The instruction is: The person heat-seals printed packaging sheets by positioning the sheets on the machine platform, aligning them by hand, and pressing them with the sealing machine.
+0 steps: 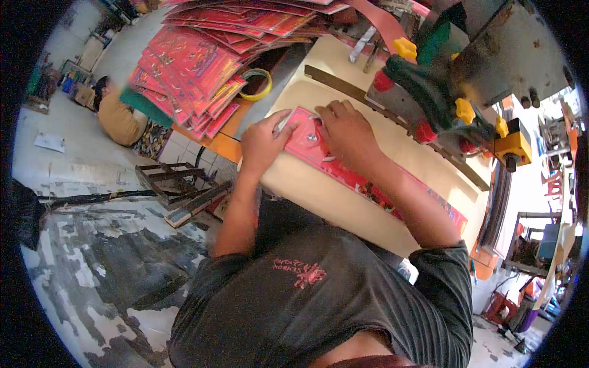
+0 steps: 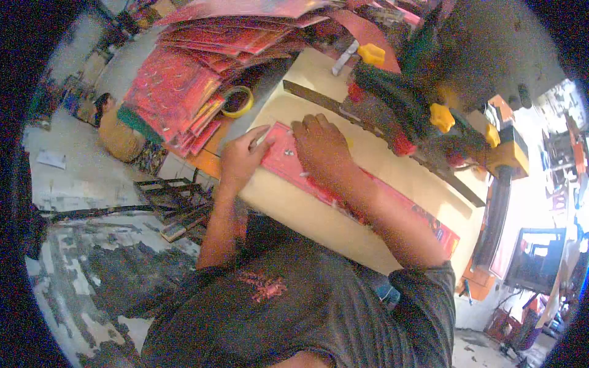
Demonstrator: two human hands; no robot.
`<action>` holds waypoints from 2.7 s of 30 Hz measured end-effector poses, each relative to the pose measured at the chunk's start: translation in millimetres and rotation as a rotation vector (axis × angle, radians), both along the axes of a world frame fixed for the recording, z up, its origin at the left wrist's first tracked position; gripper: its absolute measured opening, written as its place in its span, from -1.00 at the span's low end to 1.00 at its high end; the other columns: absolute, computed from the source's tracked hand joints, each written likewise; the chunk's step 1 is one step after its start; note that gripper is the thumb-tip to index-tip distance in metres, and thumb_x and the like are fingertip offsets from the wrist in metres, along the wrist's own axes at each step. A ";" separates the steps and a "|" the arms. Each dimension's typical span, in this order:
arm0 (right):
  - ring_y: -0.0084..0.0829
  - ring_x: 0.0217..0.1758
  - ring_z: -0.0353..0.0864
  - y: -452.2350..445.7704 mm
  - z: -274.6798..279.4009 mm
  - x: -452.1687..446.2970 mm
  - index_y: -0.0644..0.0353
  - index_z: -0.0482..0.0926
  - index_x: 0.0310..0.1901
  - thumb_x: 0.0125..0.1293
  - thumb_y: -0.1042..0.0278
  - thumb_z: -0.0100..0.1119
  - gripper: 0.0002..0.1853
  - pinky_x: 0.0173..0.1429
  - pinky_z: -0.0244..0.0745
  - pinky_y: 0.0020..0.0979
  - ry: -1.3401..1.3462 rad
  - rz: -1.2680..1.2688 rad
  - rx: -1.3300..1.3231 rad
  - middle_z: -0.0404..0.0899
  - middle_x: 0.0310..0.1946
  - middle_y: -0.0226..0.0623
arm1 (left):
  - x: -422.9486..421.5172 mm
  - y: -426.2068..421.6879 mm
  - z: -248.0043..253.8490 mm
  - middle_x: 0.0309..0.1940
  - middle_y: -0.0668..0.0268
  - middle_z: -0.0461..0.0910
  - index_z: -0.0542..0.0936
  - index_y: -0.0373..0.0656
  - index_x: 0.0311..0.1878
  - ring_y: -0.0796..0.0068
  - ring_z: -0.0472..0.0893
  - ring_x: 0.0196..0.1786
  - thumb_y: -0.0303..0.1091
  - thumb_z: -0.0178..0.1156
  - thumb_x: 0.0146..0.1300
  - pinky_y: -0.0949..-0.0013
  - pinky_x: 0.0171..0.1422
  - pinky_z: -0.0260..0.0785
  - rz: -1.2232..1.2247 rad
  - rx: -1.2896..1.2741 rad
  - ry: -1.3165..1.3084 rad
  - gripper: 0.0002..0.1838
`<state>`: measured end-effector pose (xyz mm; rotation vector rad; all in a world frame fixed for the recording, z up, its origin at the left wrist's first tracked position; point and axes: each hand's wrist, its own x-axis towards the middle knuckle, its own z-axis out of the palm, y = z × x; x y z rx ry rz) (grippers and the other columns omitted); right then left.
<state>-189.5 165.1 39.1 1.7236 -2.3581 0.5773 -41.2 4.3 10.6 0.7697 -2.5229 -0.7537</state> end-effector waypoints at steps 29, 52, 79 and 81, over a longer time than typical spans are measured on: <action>0.03 -0.11 0.71 -73.5 -31.1 -2.6 0.29 0.59 -0.23 0.24 0.32 0.22 -0.80 -0.03 0.65 -0.02 -0.199 -0.248 -0.047 0.65 -0.25 0.01 | 1.6 -8.4 -13.0 -0.38 0.05 0.69 0.66 0.00 0.21 -0.02 0.70 -0.29 -0.03 0.30 0.32 0.02 -0.19 0.47 -0.053 0.025 0.009 -0.55; 0.02 -0.07 0.64 -62.5 -62.6 -5.9 0.20 0.59 -0.24 0.34 0.18 0.21 -0.77 0.04 0.55 -0.01 -0.467 -0.139 -0.280 0.63 -0.24 -0.07 | -1.1 4.5 2.9 -0.60 0.31 0.21 0.65 -0.10 0.24 0.46 0.27 -0.50 -0.07 0.34 0.38 0.25 -0.37 0.19 -0.085 0.102 0.058 -0.53; -0.02 -0.10 0.67 -56.4 -52.6 -11.5 0.12 0.60 -0.27 0.26 0.21 0.23 -0.83 -0.02 0.53 -0.04 -0.708 -0.092 -0.304 0.65 -0.22 -0.15 | -18.3 1.3 6.9 -0.10 0.01 0.70 0.65 -0.32 0.04 0.14 0.69 -0.07 0.03 0.19 0.49 0.14 0.07 0.48 -0.048 0.028 0.074 -0.51; -0.04 -0.09 0.68 -59.0 -55.8 -12.2 0.14 0.61 -0.26 0.25 0.19 0.25 -0.80 -0.01 0.54 -0.06 -0.759 -0.067 -0.256 0.66 -0.22 -0.15 | -20.0 3.6 6.5 -0.11 0.03 0.71 0.65 -0.30 0.06 0.15 0.68 -0.05 0.03 0.20 0.49 0.17 0.08 0.48 -0.037 0.172 0.064 -0.51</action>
